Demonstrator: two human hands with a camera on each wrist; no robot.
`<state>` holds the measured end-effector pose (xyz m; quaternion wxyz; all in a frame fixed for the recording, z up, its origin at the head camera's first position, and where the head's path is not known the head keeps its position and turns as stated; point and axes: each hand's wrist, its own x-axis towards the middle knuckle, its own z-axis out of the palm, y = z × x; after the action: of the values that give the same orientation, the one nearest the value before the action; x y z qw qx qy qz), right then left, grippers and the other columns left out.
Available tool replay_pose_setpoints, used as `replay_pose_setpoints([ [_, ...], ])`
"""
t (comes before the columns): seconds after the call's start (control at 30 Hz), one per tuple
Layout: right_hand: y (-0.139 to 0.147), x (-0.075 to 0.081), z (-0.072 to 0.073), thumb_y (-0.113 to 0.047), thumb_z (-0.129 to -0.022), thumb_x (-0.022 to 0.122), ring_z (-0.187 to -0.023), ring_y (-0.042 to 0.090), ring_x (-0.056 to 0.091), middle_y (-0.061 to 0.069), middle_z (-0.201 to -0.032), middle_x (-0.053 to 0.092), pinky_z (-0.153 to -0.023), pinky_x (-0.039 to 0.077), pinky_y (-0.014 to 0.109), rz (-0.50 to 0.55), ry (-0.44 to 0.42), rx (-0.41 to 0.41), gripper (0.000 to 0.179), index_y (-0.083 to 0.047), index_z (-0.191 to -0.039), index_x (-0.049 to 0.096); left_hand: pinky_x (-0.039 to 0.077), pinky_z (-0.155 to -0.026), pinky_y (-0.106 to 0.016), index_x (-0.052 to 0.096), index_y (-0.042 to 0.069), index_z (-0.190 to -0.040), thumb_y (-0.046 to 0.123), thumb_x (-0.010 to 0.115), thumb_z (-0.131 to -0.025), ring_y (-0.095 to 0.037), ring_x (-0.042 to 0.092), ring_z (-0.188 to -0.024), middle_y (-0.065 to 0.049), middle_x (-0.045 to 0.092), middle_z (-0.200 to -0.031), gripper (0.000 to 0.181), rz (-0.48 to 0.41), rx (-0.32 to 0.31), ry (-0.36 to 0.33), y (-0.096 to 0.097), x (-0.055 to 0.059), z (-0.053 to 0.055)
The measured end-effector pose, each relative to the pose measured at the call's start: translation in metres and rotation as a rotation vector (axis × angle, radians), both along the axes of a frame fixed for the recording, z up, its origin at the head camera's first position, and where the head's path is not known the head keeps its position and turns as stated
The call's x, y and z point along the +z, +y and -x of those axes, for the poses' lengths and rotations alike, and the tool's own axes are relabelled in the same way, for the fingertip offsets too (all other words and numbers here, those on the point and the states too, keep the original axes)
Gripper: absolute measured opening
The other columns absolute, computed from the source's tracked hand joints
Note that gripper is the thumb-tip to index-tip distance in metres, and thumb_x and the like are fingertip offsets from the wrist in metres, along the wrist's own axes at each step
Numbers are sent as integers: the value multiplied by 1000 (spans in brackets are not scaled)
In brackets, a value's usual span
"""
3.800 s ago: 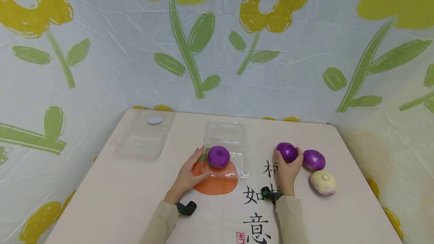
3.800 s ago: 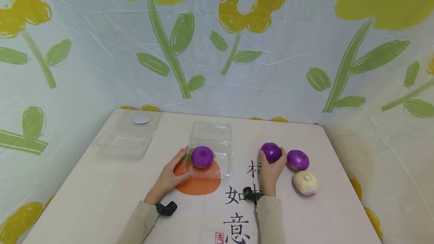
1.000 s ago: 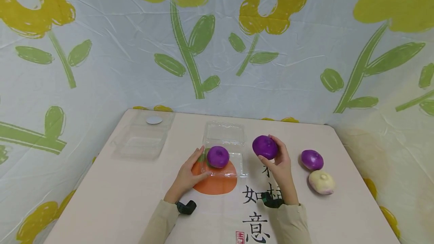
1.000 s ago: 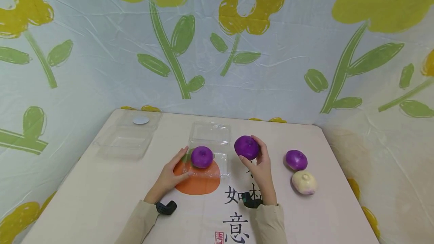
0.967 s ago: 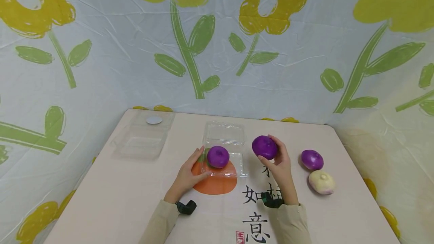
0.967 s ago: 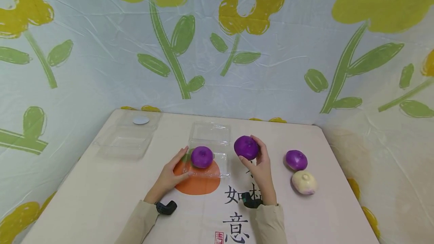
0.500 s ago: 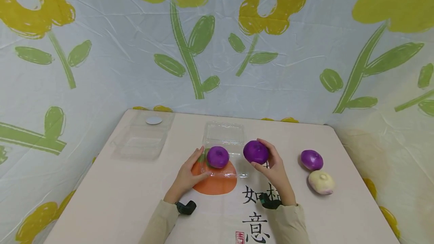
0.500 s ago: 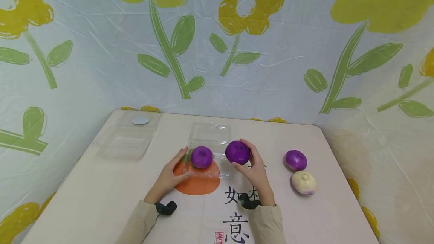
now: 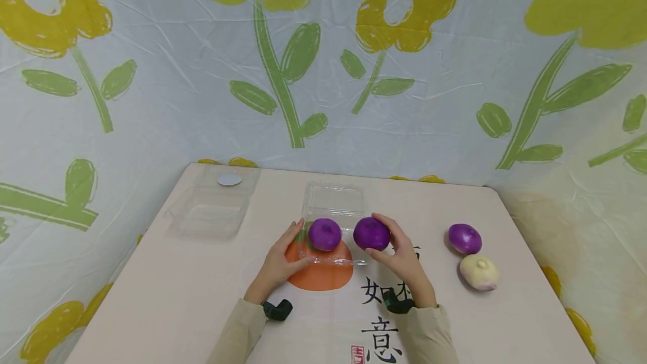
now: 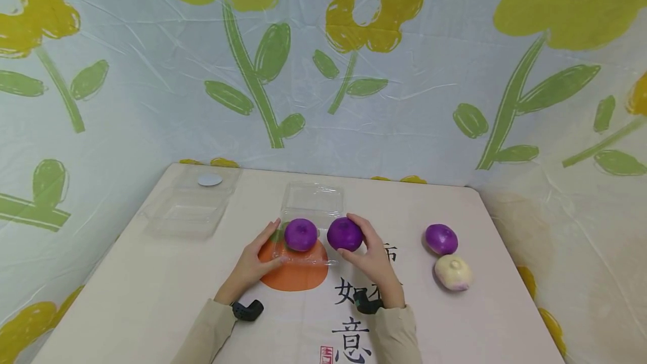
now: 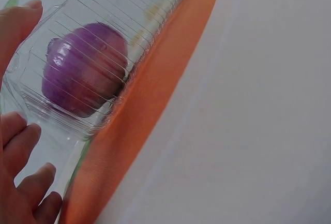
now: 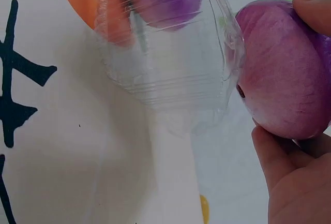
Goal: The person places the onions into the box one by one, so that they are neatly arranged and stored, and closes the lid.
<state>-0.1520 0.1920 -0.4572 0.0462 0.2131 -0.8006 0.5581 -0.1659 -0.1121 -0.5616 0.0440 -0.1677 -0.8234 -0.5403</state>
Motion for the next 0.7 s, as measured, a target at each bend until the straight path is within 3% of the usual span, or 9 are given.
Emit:
replay_pose_setpoints([
  [0.3,-9,-4,0,6,-78,78,-128,41,48,27,-142,47,-103,39,20,-40,12,4,73,3,-143,44,27,-108,-69,35,24,-156,40,80,-83,-33,25,-148,-6,33,-159,87,-5,4,-4,0,1,-1],
  [0.4,-12,-6,1,5,-78,79,-127,41,49,27,-140,48,-104,43,30,-74,28,-6,72,3,-142,45,26,-109,-69,35,25,-156,40,80,-83,-32,25,-148,-4,33,-159,87,-4,2,0,0,0,-1],
  [0.57,-14,-26,7,3,-77,80,-128,42,49,23,-142,49,-103,42,58,-102,22,-40,74,-3,-143,47,26,-109,-68,34,26,-156,39,80,-83,-30,24,-148,-3,33,-159,87,-3,-1,-3,0,-1,0],
  [0.7,-15,-36,11,-3,-77,83,-131,38,47,15,-144,49,-104,40,61,-137,-9,-42,77,-10,-144,48,26,-110,-67,34,26,-156,40,80,-83,-30,24,-148,-3,33,-159,88,-3,-1,-4,0,0,0],
])
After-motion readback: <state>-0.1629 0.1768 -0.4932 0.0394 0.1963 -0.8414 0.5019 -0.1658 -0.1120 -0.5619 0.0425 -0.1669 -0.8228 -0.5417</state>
